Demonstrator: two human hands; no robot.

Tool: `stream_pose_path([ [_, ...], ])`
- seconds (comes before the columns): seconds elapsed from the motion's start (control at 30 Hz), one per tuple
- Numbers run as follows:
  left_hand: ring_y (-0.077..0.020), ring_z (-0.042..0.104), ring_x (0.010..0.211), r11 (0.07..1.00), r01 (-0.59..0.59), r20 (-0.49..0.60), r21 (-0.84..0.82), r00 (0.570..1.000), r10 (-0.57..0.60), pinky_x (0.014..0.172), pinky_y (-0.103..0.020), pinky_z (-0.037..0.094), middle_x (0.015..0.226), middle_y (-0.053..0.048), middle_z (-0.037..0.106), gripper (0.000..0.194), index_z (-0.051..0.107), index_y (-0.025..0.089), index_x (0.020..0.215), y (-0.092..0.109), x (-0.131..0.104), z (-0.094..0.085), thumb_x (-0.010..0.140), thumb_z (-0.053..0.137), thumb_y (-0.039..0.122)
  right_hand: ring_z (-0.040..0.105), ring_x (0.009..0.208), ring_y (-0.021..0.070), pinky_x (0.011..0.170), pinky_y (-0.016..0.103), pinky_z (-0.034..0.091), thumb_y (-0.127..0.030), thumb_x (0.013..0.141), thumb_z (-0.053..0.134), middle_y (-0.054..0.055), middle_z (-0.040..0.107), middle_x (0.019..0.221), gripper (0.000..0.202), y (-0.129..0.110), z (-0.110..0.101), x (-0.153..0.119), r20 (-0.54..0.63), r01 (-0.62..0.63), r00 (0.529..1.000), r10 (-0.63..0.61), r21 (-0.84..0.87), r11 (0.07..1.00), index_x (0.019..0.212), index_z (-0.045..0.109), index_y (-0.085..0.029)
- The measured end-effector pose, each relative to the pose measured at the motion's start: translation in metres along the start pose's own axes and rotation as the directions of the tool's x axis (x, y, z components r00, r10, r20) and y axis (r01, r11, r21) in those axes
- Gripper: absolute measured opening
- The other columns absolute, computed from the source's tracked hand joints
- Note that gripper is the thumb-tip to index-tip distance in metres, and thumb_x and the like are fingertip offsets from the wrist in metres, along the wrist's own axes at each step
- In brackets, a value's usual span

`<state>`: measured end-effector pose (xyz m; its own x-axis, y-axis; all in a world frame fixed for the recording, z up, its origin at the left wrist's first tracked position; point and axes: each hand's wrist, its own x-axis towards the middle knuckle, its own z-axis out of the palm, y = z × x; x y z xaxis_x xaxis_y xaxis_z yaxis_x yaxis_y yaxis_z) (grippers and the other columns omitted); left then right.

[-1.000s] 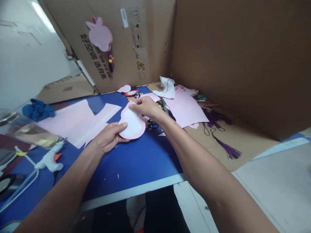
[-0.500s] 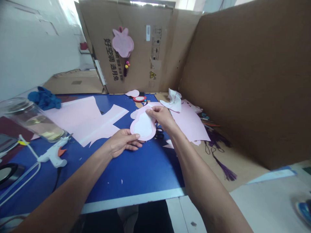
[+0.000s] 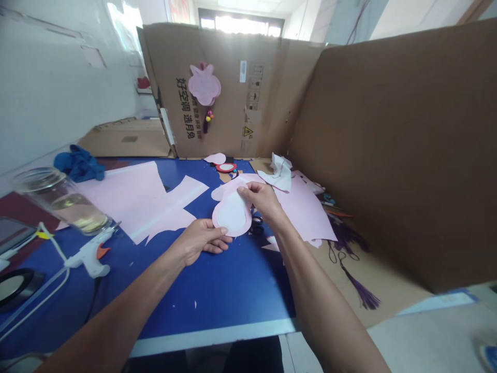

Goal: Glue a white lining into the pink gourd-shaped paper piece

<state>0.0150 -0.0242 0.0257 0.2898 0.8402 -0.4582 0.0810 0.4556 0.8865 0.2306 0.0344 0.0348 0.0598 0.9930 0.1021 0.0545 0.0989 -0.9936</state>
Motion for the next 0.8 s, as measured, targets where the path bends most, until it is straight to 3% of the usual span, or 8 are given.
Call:
stream_pose_path([
  [0.5,-0.0135,0.074,0.062,0.999,-0.002,-0.019,0.048,1.0,0.003,0.059,-0.022,0.058,0.09,-0.016,0.085,0.016,0.076,0.011,0.091,0.0,0.001,-0.004,0.096,0.082,0.025,0.053,0.06,0.0144,0.053,0.028,0.04,-0.061,0.068,0.087,0.0,0.065,0.069,0.044,-0.008,0.002,-0.002,0.005,0.042,0.999,-0.042,-0.07,0.997,0.074,0.068,-0.022],
  [0.63,-0.0172,0.079,0.072,0.999,-0.042,0.014,0.034,0.999,0.041,0.068,-0.026,0.062,0.094,-0.015,0.086,0.021,0.079,0.012,0.096,-0.004,0.005,-0.01,0.09,0.089,0.029,0.056,0.064,0.0153,0.056,0.028,0.042,-0.061,0.071,0.086,0.0,0.067,0.072,0.043,-0.008,0.004,-0.003,0.043,0.058,0.998,-0.055,-0.072,0.996,0.074,0.068,-0.022],
  [0.8,-0.022,0.081,0.09,0.984,-0.144,0.068,-0.105,0.986,0.152,0.081,-0.031,0.066,0.106,-0.014,0.086,0.034,0.082,0.014,0.108,-0.007,0.01,-0.015,0.084,0.095,0.033,0.054,0.064,0.0141,0.056,0.027,0.04,-0.057,0.076,0.086,-0.001,0.067,0.072,0.039,-0.003,0.007,-0.004,0.091,0.077,0.993,-0.07,-0.076,0.994,0.077,0.071,-0.02],
])
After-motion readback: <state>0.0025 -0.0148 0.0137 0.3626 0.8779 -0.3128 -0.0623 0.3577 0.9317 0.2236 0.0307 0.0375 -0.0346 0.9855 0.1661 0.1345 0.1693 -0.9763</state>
